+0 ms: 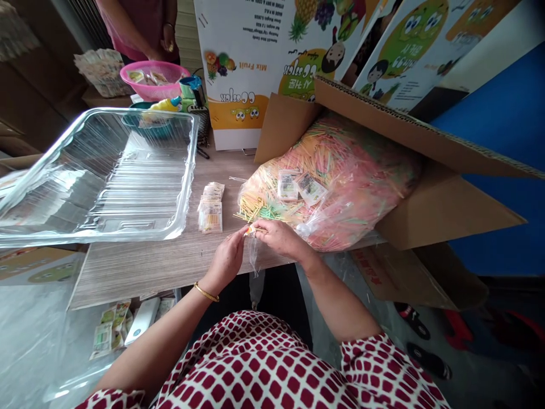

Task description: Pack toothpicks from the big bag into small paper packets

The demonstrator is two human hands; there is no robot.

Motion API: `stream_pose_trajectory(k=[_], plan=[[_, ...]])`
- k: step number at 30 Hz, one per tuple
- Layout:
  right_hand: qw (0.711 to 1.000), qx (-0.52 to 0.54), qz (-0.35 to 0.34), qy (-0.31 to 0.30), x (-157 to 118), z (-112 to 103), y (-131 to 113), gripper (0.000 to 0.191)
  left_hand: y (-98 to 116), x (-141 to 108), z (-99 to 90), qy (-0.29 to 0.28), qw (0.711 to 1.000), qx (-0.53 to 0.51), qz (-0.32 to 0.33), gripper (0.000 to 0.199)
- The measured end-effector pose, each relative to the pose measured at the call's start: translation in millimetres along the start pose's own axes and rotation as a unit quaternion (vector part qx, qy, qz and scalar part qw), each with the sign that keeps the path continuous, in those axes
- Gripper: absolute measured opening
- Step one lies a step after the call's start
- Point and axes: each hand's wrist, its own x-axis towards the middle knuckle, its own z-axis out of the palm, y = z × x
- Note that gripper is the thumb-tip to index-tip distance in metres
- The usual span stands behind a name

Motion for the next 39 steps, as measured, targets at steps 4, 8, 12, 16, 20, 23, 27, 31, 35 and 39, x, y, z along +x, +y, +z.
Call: stream_pose_trajectory(k=[4,8,12,16,20,23,27,31,35,39], plan=[[0.995,-0.096,0.027,0.001,0,1,1,0.020,-2,1,-1.3,-0.006,0.999,0.028,0.023,0.035],[0.987,-0.157,0.043,0.015,0,3,0,0.021,0,1,-0.6,-0.007,0.998,0.045,0.035,0.036],[0.982,-0.184,0.045,-0.001,-2,3,0,0.019,1,0,0.8,-0.018,0.997,0.055,0.047,0.037],[0.980,-0.192,0.044,-0.001,-2,6,5,0.019,-2,-3,2.3,-0.010,0.998,0.052,0.040,0.036],[0.985,-0.166,0.044,0.036,-1,7,8,0.018,-3,-1,4.1,-0.028,1.000,-0.010,-0.010,0.038],[0.988,-0.114,0.056,0.088,-1,-6,8,0.017,-2,4,3.5,-0.023,0.988,-0.115,-0.100,0.036],[0.963,-0.110,0.097,0.224,4,-57,26,0.020,2,14,-4.9,-0.020,0.867,-0.417,-0.272,0.038],[0.895,-0.152,0.196,0.370,15,-116,59,0.031,7,22,-17.9,-0.039,0.763,-0.558,-0.324,0.046],[0.880,-0.233,0.158,0.383,25,-115,67,0.050,9,23,-22.3,-0.043,0.793,-0.517,-0.318,0.046],[0.932,-0.135,0.036,0.334,26,-51,44,0.052,3,20,-16.9,-0.042,0.847,-0.441,-0.294,0.038]])
